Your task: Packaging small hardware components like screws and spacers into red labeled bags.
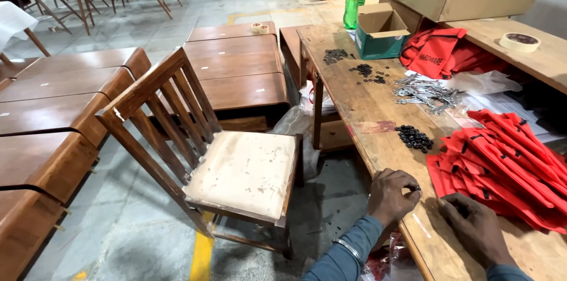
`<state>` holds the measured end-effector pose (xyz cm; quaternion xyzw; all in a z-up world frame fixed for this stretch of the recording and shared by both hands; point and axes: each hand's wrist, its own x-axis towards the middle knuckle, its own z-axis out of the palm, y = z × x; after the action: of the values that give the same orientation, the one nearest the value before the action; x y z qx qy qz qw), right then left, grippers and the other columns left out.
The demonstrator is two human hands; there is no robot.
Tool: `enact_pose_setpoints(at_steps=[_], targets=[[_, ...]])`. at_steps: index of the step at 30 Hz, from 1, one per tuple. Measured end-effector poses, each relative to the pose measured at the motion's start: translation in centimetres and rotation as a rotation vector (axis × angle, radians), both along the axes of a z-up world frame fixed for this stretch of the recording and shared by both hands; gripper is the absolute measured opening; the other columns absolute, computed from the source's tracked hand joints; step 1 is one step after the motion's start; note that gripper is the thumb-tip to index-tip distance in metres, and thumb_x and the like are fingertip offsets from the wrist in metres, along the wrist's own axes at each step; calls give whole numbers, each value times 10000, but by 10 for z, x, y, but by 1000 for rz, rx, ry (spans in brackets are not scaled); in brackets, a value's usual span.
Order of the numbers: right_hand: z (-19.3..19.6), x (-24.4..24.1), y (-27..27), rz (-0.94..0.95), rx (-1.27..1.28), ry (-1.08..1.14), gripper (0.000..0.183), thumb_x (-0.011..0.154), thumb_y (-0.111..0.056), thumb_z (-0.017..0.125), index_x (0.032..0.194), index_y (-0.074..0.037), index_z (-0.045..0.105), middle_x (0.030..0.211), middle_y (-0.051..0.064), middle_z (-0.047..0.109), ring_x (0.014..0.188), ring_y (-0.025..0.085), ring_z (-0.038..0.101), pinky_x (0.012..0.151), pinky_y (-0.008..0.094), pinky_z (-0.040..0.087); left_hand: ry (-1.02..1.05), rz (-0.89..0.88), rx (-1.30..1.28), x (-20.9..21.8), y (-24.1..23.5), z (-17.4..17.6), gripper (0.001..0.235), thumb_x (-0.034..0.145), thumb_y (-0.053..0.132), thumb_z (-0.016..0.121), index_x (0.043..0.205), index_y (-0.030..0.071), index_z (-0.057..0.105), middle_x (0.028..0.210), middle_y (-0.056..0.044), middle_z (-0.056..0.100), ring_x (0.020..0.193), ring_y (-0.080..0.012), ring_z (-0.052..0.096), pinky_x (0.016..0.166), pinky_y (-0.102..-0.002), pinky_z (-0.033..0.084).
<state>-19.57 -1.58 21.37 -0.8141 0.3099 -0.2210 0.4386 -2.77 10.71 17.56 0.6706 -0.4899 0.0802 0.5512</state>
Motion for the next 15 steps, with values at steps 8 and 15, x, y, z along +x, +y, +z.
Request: enact_pose_setpoints(at_steps=[8, 15], targets=[[4, 0, 3, 31, 20, -56, 267, 944, -225, 670, 955, 32, 741, 693, 34, 598, 641, 101, 475, 559, 299, 402, 3, 22, 4, 0, -4, -2, 90, 834, 241, 758, 868, 158, 750, 1049, 25, 750, 1046, -232, 644, 1030, -375, 456], [-6, -1, -4, 0, 41, -31, 235, 964, -212, 676, 976, 18, 723, 715, 41, 592, 653, 111, 466, 568, 308, 391, 11, 20, 9, -2, 0, 5, 89, 828, 232, 767, 857, 148, 754, 1039, 22, 752, 1044, -232, 643, 1022, -383, 441]])
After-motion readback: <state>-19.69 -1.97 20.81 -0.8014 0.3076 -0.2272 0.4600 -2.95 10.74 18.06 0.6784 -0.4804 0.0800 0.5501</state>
